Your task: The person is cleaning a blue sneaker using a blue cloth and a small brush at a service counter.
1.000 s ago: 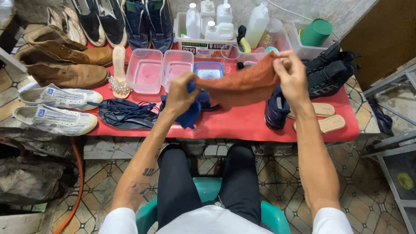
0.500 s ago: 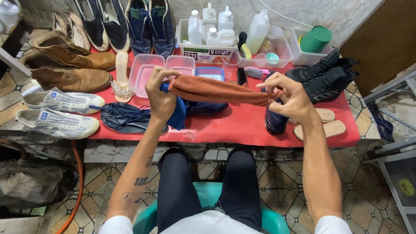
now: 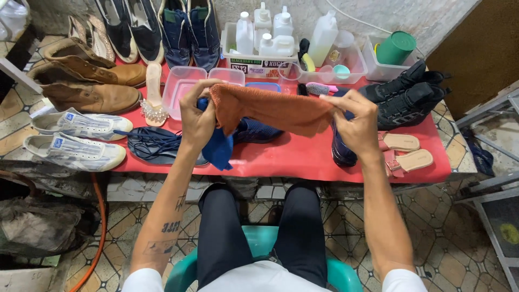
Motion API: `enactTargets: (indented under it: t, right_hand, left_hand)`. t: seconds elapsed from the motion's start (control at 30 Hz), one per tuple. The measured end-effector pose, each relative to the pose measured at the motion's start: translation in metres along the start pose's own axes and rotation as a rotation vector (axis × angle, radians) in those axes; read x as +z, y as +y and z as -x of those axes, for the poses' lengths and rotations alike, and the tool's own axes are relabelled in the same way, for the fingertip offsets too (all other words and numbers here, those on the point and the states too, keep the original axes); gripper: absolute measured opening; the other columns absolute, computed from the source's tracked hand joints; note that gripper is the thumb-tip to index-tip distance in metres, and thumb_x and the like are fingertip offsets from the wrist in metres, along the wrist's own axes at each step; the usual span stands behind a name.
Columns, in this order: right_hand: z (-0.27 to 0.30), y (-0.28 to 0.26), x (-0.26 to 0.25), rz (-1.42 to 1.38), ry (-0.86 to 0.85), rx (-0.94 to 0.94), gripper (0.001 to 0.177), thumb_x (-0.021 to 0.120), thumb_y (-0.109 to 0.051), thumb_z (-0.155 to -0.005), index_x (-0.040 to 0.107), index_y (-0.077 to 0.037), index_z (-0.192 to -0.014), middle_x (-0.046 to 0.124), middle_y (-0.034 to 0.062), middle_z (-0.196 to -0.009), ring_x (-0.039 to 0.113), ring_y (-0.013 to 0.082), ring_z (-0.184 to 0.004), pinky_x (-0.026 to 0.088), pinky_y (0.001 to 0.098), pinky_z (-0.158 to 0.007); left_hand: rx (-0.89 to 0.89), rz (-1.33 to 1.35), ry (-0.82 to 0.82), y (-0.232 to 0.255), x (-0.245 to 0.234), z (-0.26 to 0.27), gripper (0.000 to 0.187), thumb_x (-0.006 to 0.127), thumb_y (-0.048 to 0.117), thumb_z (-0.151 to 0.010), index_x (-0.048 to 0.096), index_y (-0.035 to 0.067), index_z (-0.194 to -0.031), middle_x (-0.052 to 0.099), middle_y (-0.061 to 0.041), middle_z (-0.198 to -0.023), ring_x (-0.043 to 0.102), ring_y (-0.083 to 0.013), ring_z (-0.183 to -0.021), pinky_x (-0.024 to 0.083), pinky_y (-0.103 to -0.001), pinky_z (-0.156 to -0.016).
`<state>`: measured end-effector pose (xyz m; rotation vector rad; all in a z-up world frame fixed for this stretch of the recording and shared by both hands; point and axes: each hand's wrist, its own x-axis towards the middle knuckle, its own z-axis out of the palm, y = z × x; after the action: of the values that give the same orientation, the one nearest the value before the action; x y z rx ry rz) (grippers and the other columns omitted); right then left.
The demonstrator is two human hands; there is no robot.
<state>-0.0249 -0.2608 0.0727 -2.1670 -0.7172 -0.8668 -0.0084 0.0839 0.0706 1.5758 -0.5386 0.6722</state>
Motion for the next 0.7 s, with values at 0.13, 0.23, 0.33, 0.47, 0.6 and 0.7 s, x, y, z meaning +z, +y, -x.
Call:
enactTargets:
  t: [0.13,0.23,0.33,0.47,0.6,0.7]
  right_hand:
    - [0.008,-0.007,0.015,-0.020,0.060,0.177,0.025,0.068,-0.009,-0.101,0.079,-0.017,-0.122,0.070,0.0042,-0.063,0.070,0.0187,-0.064,0.051,0.0273,-0.070]
    - [0.003,-0.023,0.017,-0.176,0.124,0.246,0.021,0.064,-0.006,-0.103,0.079,-0.009,-0.118,0.076,0.0151,-0.092,0.072,0.0212,-0.085,0.055,0.0344,-0.078]
    - [0.004,-0.025,0.031,-0.389,0.170,0.325,0.018,0.064,-0.007,-0.101,0.076,-0.006,-0.116,0.075,0.0110,-0.099,0.065,0.0139,-0.095,0.056,0.0337,-0.087]
    - [0.009,-0.018,0.033,-0.458,0.199,0.325,0.020,0.065,-0.003,-0.096,0.076,-0.004,-0.112,0.068,0.0101,-0.097,0.062,0.0148,-0.094,0.056,0.0307,-0.085]
    - [0.013,-0.007,0.033,-0.589,0.160,0.437,0.026,0.068,-0.007,-0.089,0.075,-0.001,-0.113,0.062,0.0057,-0.096,0.057,0.0088,-0.089,0.055,0.0247,-0.082]
    - [0.014,-0.016,0.025,-0.473,0.006,0.427,0.046,0.087,-0.003,-0.077,0.073,-0.002,-0.120,0.063,0.0087,-0.101,0.058,0.0110,-0.085,0.059,0.0274,-0.081]
  left_hand:
    - [-0.024,-0.013,-0.019,0.017,0.000,-0.002,0.034,0.057,-0.002,-0.097,0.078,0.019,-0.114,0.071,-0.005,-0.074,0.065,-0.0119,-0.074,0.055,-0.033,-0.081]
    - [-0.089,-0.023,-0.028,0.019,-0.004,-0.002,0.032,0.060,0.002,-0.096,0.079,0.017,-0.116,0.068,-0.001,-0.071,0.055,-0.0041,-0.075,0.053,-0.028,-0.077]
    - [-0.198,0.086,-0.023,0.017,-0.007,-0.001,0.030,0.063,0.012,-0.089,0.080,0.017,-0.113,0.073,0.001,-0.082,0.057,-0.0026,-0.080,0.053,-0.026,-0.085]
    - [-0.299,0.190,-0.002,0.024,-0.008,0.002,0.033,0.058,0.013,-0.088,0.079,0.012,-0.114,0.047,0.007,-0.053,0.044,0.0000,-0.061,0.045,-0.014,-0.069]
    - [-0.237,-0.096,-0.074,0.012,-0.013,0.014,0.037,0.085,0.010,-0.079,0.078,0.018,-0.114,0.076,0.000,-0.080,0.058,-0.0010,-0.072,0.047,-0.020,-0.072]
    - [-0.189,-0.304,-0.086,-0.005,-0.020,0.022,0.029,0.084,0.010,-0.079,0.080,0.023,-0.105,0.077,0.002,-0.082,0.069,-0.0123,-0.078,0.050,-0.024,-0.075]
